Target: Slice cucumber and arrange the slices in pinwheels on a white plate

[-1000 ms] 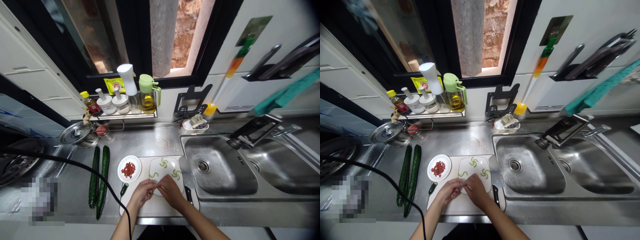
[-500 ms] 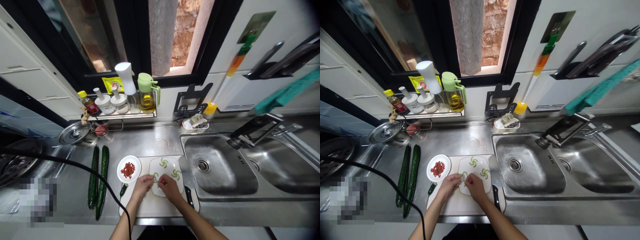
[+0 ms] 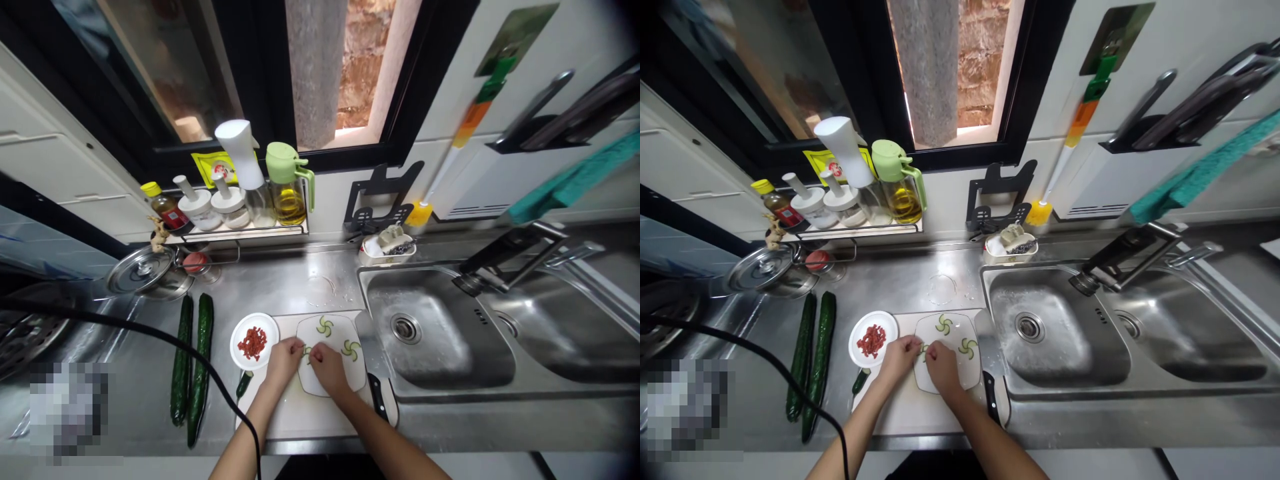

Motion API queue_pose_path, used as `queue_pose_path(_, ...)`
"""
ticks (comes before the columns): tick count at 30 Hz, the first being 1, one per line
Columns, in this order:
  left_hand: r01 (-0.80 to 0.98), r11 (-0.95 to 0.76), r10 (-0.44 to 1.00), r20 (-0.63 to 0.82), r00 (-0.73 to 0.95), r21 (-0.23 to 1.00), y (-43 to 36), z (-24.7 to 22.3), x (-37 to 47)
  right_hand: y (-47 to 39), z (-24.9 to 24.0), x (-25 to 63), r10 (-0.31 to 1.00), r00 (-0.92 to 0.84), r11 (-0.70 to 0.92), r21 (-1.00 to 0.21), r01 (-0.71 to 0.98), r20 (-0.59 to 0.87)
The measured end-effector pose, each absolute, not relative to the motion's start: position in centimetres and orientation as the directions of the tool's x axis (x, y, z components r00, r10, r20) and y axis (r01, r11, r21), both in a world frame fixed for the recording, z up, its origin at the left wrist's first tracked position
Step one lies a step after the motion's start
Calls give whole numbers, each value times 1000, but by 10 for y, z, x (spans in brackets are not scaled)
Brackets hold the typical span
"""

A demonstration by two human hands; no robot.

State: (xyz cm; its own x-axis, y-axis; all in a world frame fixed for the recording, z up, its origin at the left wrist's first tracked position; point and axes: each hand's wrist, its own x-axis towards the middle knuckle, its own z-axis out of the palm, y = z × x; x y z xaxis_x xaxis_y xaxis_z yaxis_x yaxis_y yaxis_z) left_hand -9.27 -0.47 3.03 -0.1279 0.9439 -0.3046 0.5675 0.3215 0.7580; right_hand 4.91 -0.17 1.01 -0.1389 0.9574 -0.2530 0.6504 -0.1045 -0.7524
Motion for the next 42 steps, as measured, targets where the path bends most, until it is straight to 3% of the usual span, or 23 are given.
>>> queue_pose_path(9, 725, 256, 952, -297, -74, 640, 3, 27, -89, 0, 9, 43, 957, -145, -67, -676, 734, -252)
queue_pose_path(26, 831, 242, 956, -267, -118, 501, 0, 29, -82, 0, 22, 31, 939, -231, 56, -549, 834, -256)
queue_pose_path(37, 828, 204, 968, -233, -92, 522, -4, 26, -83, -4, 21, 35, 943, -241, 85, -536, 840, -229)
queue_pose_path(42, 773, 161, 981, -182, -61, 614, -7, 25, -87, -8, 20, 42, 939, -269, 113, -549, 828, -213)
